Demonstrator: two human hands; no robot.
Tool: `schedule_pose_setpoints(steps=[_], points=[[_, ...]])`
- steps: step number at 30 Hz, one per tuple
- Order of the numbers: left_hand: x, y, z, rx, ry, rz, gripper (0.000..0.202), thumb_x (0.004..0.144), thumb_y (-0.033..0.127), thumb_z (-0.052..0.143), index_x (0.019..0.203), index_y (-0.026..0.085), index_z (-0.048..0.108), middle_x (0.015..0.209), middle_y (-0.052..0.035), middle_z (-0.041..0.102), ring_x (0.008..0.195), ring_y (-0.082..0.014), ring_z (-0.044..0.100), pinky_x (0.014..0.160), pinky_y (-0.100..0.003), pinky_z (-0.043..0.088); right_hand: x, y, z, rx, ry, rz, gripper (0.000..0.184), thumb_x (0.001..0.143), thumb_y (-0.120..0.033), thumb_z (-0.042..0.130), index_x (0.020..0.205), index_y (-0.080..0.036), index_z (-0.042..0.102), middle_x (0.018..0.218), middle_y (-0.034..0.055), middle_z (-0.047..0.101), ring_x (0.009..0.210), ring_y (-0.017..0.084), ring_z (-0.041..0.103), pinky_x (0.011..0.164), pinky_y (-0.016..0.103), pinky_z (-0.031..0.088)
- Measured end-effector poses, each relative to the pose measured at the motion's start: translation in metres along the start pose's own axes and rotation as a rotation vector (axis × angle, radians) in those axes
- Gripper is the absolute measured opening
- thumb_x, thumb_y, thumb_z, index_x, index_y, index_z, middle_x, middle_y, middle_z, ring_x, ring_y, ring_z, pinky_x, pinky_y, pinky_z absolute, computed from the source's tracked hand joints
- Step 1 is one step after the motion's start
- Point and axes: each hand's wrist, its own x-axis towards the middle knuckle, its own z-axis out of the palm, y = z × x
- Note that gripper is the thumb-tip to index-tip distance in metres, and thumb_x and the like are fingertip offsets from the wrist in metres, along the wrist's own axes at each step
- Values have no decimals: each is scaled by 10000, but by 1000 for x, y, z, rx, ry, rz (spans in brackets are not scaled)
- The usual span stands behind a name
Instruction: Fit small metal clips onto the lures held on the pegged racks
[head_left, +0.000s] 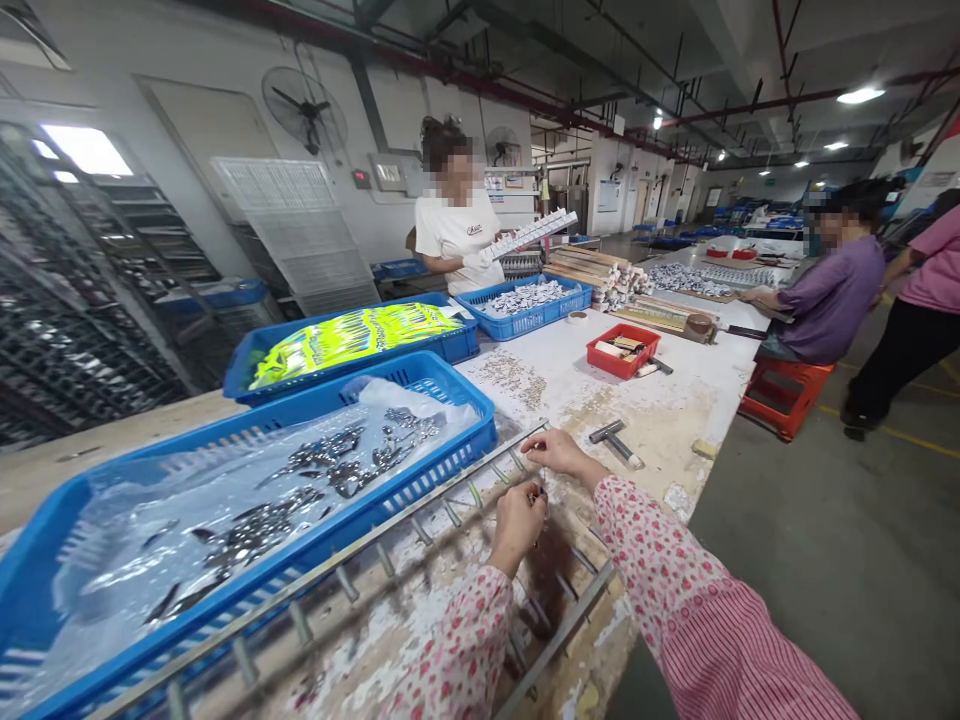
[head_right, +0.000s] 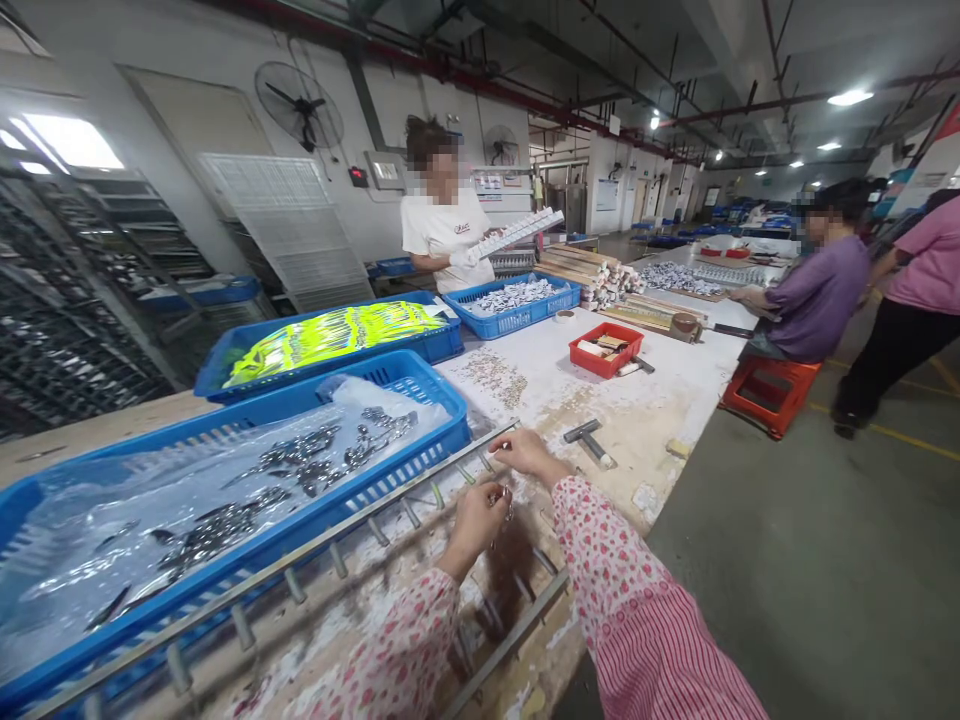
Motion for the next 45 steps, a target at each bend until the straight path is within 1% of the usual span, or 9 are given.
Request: schedule_pose_setpoints(steps=[6,11,15,17,22,26,32,38,45], points=[[4,-1,0,-117,-43,-74,169,822,231,509,752,159,646,512,17,562,505,-138,554,566,-226,365,3,3,4,-20,1,24,218,751,-227,614,930,-235,739,746,-15,699,696,133,607,639,204,427],[1,4,-1,-15,1,34,145,789,196,534,704,163,646,606,-18,612,650,-158,589,623,-228,376,-1,-7,0,-54,23,4,228,757,-184,605,936,-238,736,812,-7,716,744,138,624,705,209,437],[2,2,-3,-124,-56,-41,148,786,199,529,677,165,622,563,-2,584,577,-135,567,575,-216,376,-37,-10,-16,-145,178,-39,279,854,-225,521,1085,-221,678,983,44,708,894,166,626,815,243,421],[3,2,-1,-263,-122,-81,138,773,199,532,657,162,596,547,13,565,507,-115,541,518,-203,366,-68,-4,-25,-265,215,-5,263,898,-283,468,1003,-201,695,934,70,712,873,188,636,778,259,428],[6,10,9,-428,-182,-115,127,765,241,533,661,168,524,502,51,483,399,-78,461,412,-169,323,-135,7,-29,-527,-91,74,192,841,-277,545,776,-181,699,781,116,705,770,241,659,649,272,422],[7,12,16,-454,-177,-118,135,757,237,527,651,176,471,484,67,422,395,-67,440,396,-146,312,-152,4,-17,-545,-138,59,133,830,-207,555,795,-178,680,821,123,693,799,242,653,662,270,422],[5,2,15,-491,-202,-133,186,726,300,551,643,197,421,468,79,386,369,-87,436,350,-159,299,-157,23,2,-302,69,49,99,837,-161,534,880,-192,617,862,46,659,814,176,614,686,237,396],[3,4,18,-458,-192,18,179,698,284,539,608,189,417,439,76,399,371,-77,415,377,-166,276,-158,39,26,-241,289,49,57,808,-154,569,831,-200,544,816,16,623,753,161,577,676,247,377],[-4,13,11,-446,-255,14,190,702,306,517,603,201,394,409,82,389,360,-86,412,372,-173,274,-155,32,30,-277,336,34,88,795,-119,564,816,-193,519,823,28,621,752,178,578,656,270,370]])
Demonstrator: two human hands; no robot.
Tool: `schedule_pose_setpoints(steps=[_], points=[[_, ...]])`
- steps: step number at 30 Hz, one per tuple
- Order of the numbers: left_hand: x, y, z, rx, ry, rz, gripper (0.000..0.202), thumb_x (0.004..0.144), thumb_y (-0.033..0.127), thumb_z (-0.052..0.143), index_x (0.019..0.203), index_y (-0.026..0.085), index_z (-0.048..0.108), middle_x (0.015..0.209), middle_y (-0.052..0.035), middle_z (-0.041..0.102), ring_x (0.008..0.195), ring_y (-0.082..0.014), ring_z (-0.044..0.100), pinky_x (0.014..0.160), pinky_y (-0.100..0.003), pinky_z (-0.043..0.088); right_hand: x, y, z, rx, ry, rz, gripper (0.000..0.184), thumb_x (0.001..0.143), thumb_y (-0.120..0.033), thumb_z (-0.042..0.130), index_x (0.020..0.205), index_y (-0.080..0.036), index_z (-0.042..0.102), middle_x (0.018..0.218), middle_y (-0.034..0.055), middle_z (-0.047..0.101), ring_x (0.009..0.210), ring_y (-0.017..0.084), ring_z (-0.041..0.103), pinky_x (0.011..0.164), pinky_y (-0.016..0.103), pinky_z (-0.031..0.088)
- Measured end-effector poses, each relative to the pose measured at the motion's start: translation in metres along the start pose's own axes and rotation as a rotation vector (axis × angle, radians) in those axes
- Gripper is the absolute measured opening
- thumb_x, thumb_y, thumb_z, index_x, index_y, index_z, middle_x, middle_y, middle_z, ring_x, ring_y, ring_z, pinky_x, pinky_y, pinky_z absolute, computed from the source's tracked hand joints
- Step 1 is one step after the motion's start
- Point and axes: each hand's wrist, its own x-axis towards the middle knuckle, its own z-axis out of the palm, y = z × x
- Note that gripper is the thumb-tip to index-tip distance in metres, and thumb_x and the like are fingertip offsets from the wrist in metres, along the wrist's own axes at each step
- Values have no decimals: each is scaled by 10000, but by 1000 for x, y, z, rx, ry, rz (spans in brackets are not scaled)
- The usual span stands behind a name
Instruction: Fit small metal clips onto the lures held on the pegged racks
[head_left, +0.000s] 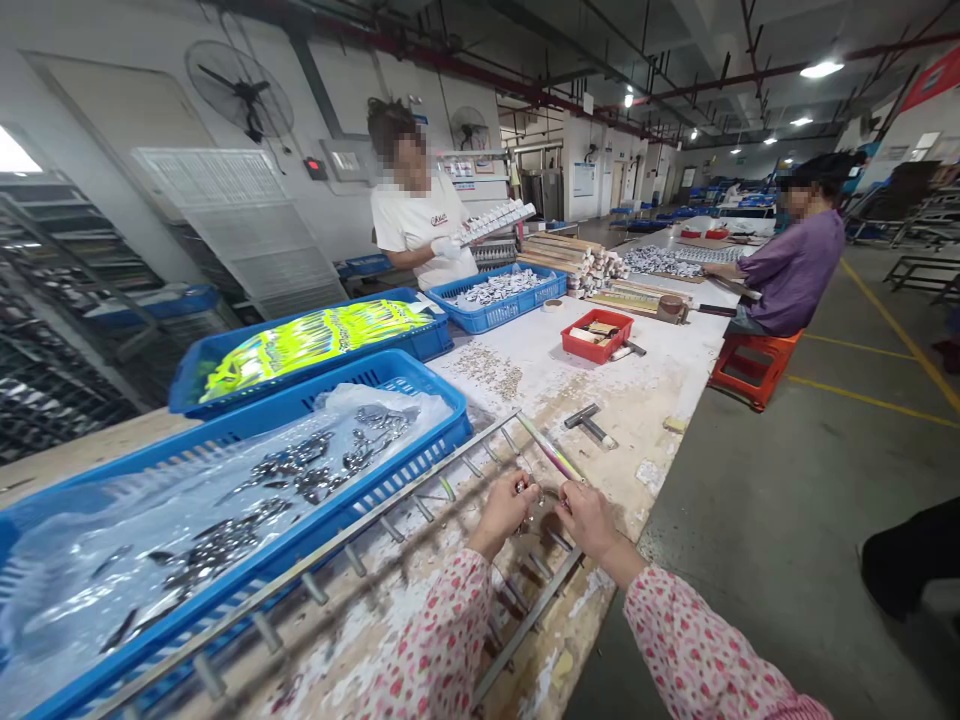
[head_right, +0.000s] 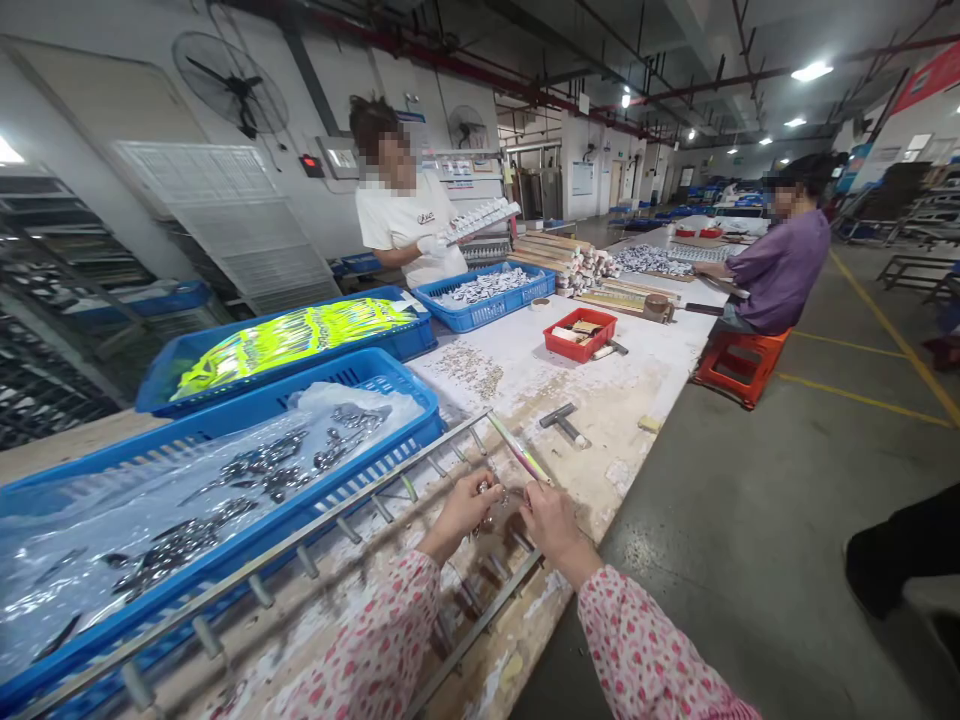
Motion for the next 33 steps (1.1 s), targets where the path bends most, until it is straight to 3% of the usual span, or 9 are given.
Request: schedule_pose_setpoints(steps=[9,13,18,22,25,27,29,33], points=[[3,-3,2,77,12,25,180,697,260,508,577,200,388,406,82,397,375,-101,464,418,-184,304,1,7,5,147,54,0,54,772,-144,586,782,-187,556,685,-13,585,635,145,538,616,247,357],[5,-7,3,129,64,21,168,705,278,519,593,195,426,427,85,401,382,-103,479,434,-188,307,4,9,0,167,-36,-4,22,806,-193,576,785,-191,582,696,-7,612,663,145,558,629,237,365],[4,-6,9,107,139,1,192,731,344,503,624,185,525,474,54,467,412,-118,494,449,-207,325,6,10,-11,54,-174,-25,146,881,-208,490,859,-206,635,825,34,680,791,175,617,677,245,384],[-4,1,8,-96,251,-70,312,739,474,510,711,172,586,611,15,557,457,-104,481,448,-206,326,3,0,-25,-39,-215,4,203,905,-219,450,893,-214,653,843,62,689,767,188,627,652,256,391],[-14,8,6,-341,255,-131,454,702,594,531,803,156,589,667,13,534,441,-78,442,418,-196,288,2,-15,-38,35,-75,-16,213,927,-266,426,960,-206,628,900,71,673,782,176,609,666,254,399],[-21,12,6,-452,254,-138,543,665,655,549,831,140,582,670,15,512,440,-69,432,407,-192,265,2,-28,-45,167,-12,-88,224,937,-320,428,911,-192,611,866,58,656,768,161,591,674,248,399],[-28,14,8,-512,268,-131,583,650,688,550,828,133,571,664,19,502,443,-65,423,405,-191,261,3,-42,-48,290,-32,-177,243,930,-355,452,817,-187,587,785,31,632,735,148,570,671,241,392],[-37,11,12,-540,237,-127,570,626,691,574,789,145,552,621,31,491,473,-79,442,425,-198,304,2,-61,-46,328,-43,-213,258,931,-288,423,732,-185,551,726,22,597,708,144,542,664,246,375]])
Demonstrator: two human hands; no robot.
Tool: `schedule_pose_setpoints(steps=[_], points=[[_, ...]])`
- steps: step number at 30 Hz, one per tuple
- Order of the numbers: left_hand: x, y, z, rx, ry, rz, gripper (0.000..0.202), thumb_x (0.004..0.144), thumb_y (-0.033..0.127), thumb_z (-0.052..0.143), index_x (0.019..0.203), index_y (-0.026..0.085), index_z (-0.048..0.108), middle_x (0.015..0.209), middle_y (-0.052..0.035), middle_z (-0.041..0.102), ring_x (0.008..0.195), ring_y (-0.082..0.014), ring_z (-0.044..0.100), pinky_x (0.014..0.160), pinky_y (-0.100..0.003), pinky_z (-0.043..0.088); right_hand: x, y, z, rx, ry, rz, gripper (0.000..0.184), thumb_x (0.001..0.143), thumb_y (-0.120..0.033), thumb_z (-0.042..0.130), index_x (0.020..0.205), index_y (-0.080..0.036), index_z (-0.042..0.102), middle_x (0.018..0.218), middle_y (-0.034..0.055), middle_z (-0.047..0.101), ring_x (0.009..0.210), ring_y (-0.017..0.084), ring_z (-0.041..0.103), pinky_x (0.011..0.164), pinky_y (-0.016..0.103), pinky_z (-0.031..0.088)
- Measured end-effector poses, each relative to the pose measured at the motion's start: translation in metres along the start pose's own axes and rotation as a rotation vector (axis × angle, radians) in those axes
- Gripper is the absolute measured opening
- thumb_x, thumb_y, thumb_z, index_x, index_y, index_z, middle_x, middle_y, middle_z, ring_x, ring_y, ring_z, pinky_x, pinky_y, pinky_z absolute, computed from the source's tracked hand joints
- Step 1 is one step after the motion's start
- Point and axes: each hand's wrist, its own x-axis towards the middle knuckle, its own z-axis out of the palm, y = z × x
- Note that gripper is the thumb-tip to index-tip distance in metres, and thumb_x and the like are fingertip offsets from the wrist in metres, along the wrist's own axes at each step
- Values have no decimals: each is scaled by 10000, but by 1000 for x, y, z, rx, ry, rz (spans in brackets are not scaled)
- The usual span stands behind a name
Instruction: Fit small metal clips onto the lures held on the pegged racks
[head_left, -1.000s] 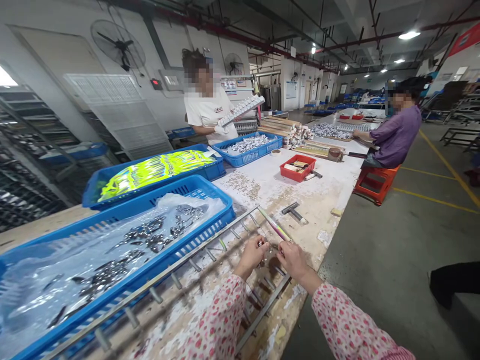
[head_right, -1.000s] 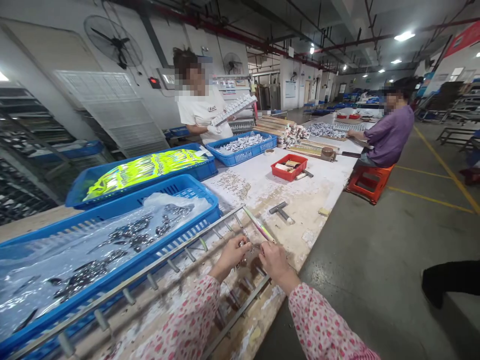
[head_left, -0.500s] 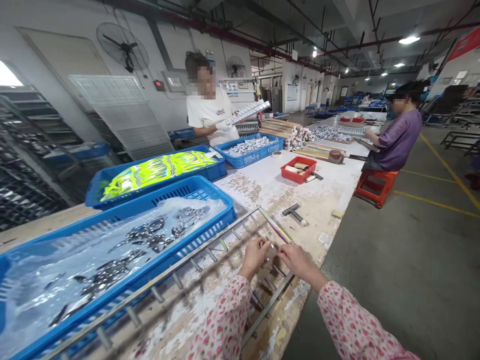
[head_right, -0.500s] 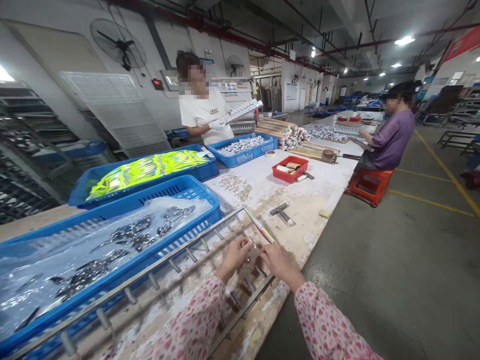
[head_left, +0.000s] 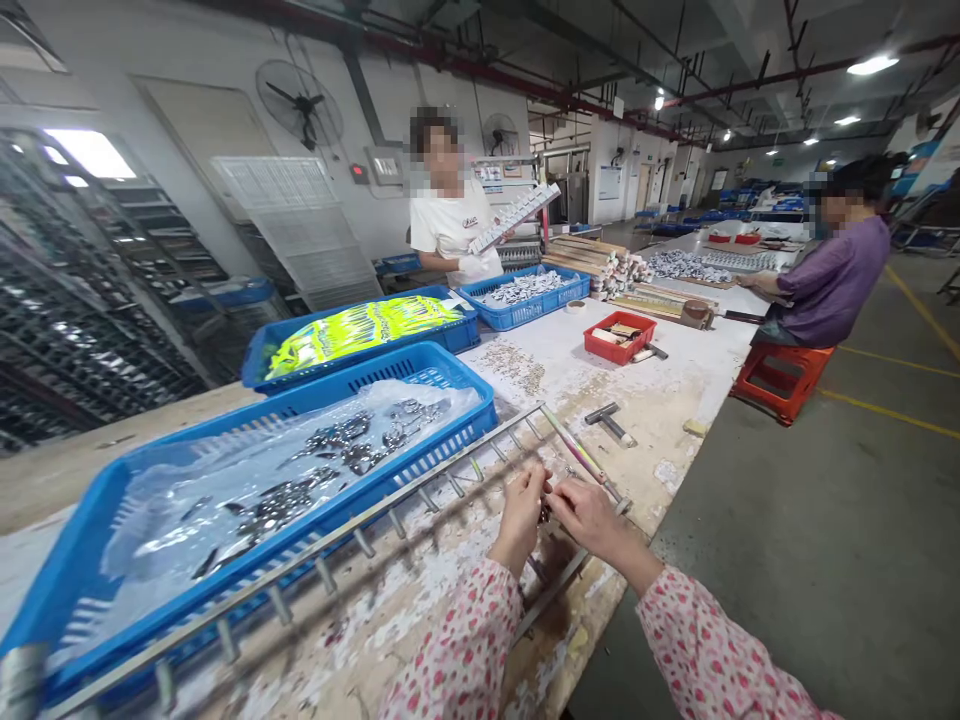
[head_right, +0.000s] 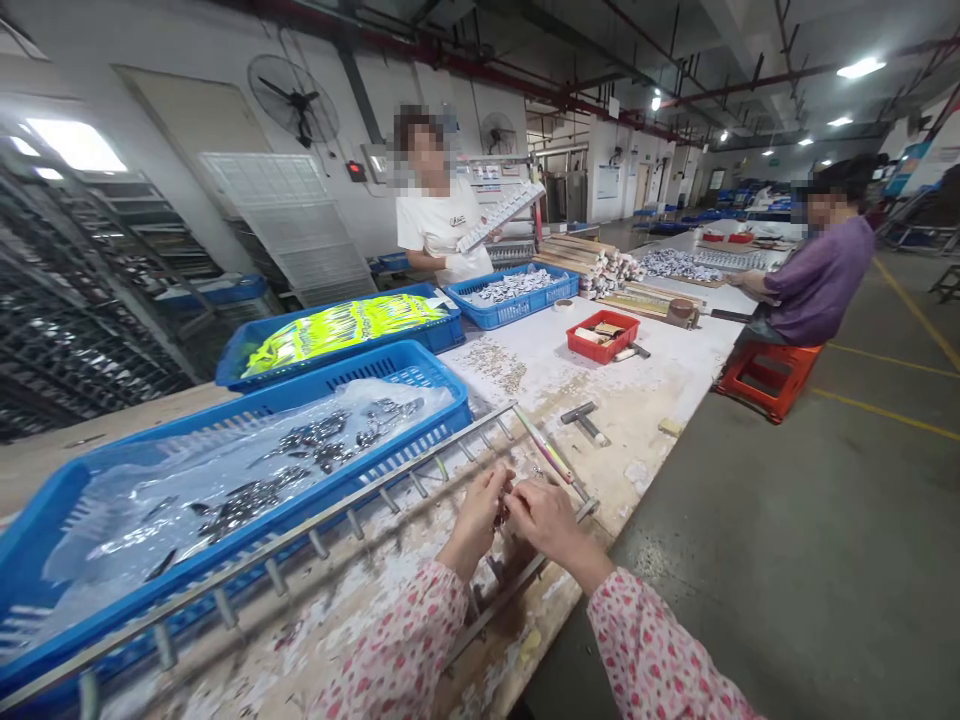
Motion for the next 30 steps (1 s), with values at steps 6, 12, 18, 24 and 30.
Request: schedule_pose_setpoints(steps=[6,12,18,24,30], points=[[-6,-4,-10,-90,78,-155,520,607,644,598,805,170,514,590,57,461,458,-77,440,420,-189,291,5,0,8,182,107,71,261,894,-271,414,679,-179,527,648,1,541,637,131,507,620,244,358],[-14,10,-40,187,-203,-22,407,664,547,608,784,159,579,629,44,503,418,-52,380,382,-183,210,16,17,10,358,-15,188,262,858,-288,466,628,-171,509,569,-36,480,554,106,450,552,221,334],[-5,12,-60,483,-219,151,263,722,409,553,660,156,588,570,35,497,453,-95,437,470,-213,318,46,34,23,283,-154,110,292,898,-318,456,688,-164,588,611,-23,548,593,115,499,588,219,378],[11,7,-58,812,70,323,182,760,223,498,627,172,612,583,1,568,594,-151,520,596,-236,321,110,46,46,51,-109,70,230,816,-137,522,994,-182,661,1022,61,676,969,185,583,904,311,404],[18,0,-52,846,102,290,191,790,168,490,764,162,679,668,-31,641,665,-166,552,656,-243,327,127,50,61,114,-226,137,238,742,-57,523,836,-172,710,847,31,706,822,172,615,797,280,447]])
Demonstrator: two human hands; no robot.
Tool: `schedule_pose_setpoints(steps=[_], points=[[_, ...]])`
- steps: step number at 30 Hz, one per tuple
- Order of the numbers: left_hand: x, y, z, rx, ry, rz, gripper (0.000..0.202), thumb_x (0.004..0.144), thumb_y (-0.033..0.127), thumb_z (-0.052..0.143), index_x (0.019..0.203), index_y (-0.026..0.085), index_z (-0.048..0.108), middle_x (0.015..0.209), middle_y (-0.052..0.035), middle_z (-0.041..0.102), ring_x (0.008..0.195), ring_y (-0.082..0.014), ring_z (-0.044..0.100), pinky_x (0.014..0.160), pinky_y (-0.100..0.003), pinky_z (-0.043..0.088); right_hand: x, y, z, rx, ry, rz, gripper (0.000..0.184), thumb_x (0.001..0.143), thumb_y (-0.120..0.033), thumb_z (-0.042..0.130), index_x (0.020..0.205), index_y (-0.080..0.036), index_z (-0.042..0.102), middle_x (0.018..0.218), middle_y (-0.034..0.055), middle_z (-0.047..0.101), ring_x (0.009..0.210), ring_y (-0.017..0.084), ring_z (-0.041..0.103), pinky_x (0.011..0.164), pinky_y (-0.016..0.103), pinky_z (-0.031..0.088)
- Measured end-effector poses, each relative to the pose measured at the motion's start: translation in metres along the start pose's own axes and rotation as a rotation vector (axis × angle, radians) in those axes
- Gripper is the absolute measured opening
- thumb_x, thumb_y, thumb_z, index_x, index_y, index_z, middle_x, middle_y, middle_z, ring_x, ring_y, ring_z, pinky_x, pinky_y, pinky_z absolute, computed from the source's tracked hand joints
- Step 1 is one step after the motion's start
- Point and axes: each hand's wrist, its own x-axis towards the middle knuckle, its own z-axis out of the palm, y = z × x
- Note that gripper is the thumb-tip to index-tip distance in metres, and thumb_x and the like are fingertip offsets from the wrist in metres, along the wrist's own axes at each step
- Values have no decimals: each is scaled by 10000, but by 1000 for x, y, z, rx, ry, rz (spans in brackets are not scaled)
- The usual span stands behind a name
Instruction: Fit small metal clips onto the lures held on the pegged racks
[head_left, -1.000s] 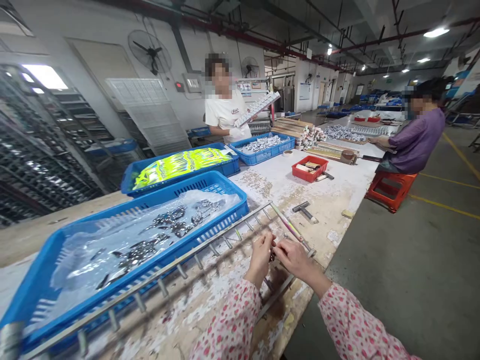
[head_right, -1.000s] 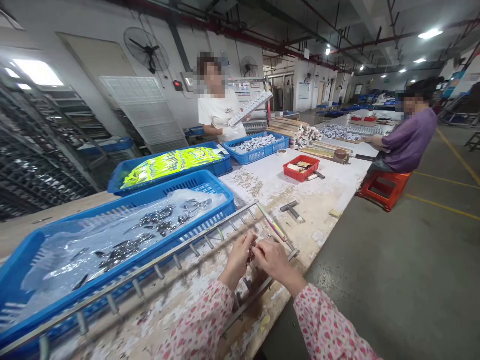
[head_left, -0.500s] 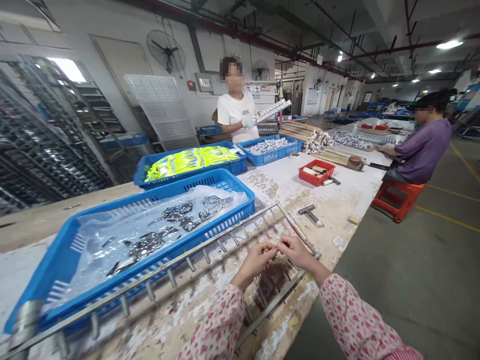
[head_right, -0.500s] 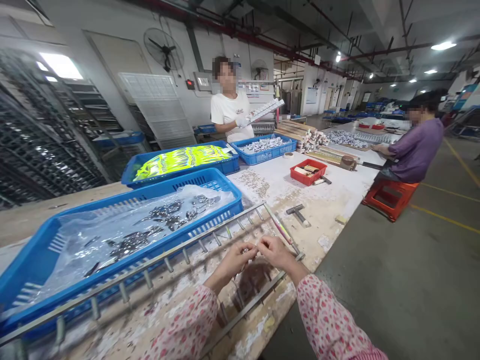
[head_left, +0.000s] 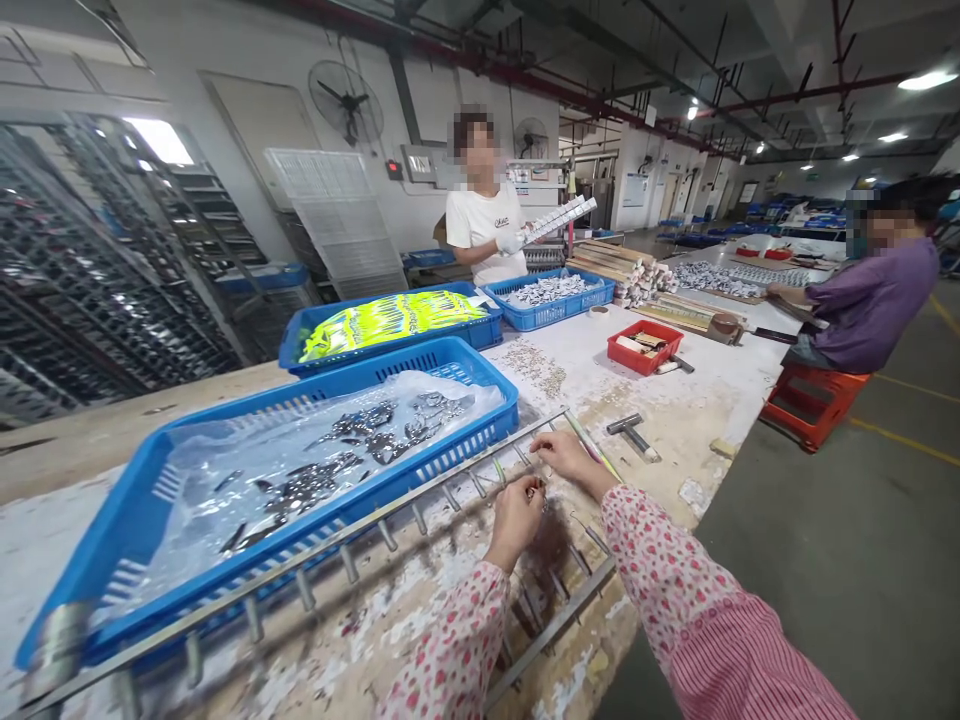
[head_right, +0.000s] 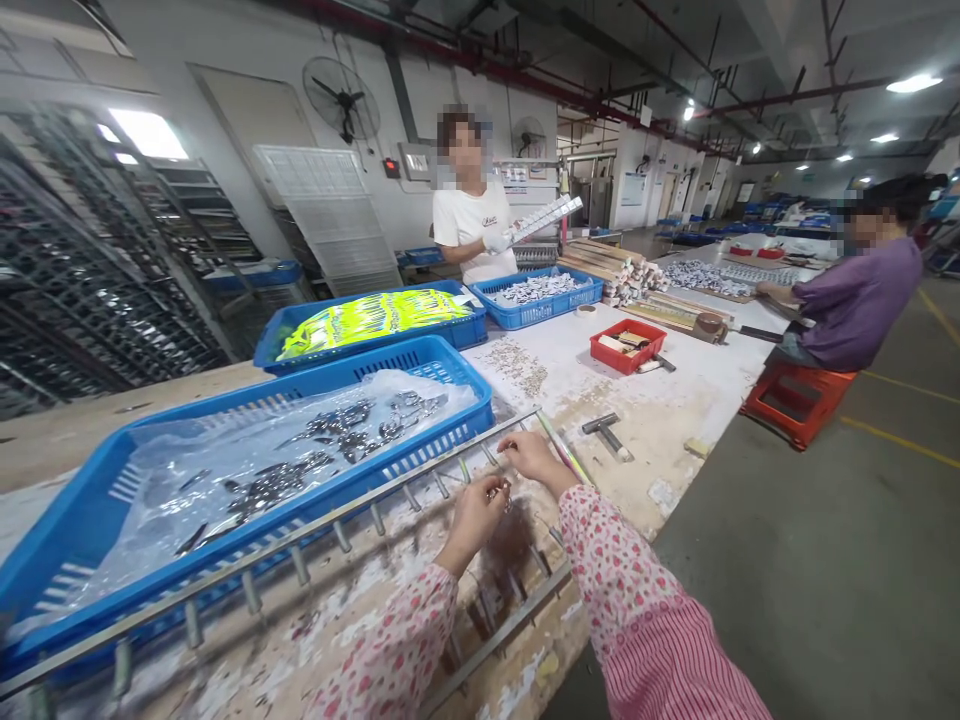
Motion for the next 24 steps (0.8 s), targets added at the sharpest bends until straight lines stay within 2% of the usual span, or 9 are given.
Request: schedule_pose_setpoints(steps=[3,6,10,13,18,24], points=[[3,-1,4,-27,11,-15,186,794,172,499,766,153,682,701,-44,658,692,-173,563,671,-246,337,-1,3,0,58,-5,32,220,750,-94,540,873,-154,712,798,18,702,718,143,604,674,232,452],[4,0,6,-40,7,15,190,796,165,490,741,153,671,709,-44,662,692,-173,564,667,-249,339,-1,4,0,93,-3,53,225,743,-99,547,884,-147,716,755,11,697,659,132,590,627,223,443],[1,4,7,-18,-2,95,179,788,152,488,723,159,655,699,-39,659,678,-174,562,648,-250,330,-1,4,1,110,15,43,225,726,-79,556,847,-160,727,798,20,708,735,149,610,713,248,450],[0,4,7,-8,-2,85,169,782,154,499,722,161,657,706,-42,662,685,-178,569,645,-250,329,-2,4,1,123,26,40,232,732,-77,552,846,-174,730,834,21,715,784,159,619,766,268,452],[5,3,8,-62,4,-19,174,786,172,503,758,157,674,727,-44,677,680,-174,570,652,-250,346,-5,4,-1,151,17,62,237,745,-98,555,895,-162,726,831,26,715,746,152,619,726,259,468],[4,7,5,-31,27,82,167,770,154,499,694,163,648,687,-39,654,671,-172,555,641,-251,330,-5,-5,-4,126,28,57,239,753,-95,551,910,-144,725,836,50,712,753,161,620,741,266,464]])
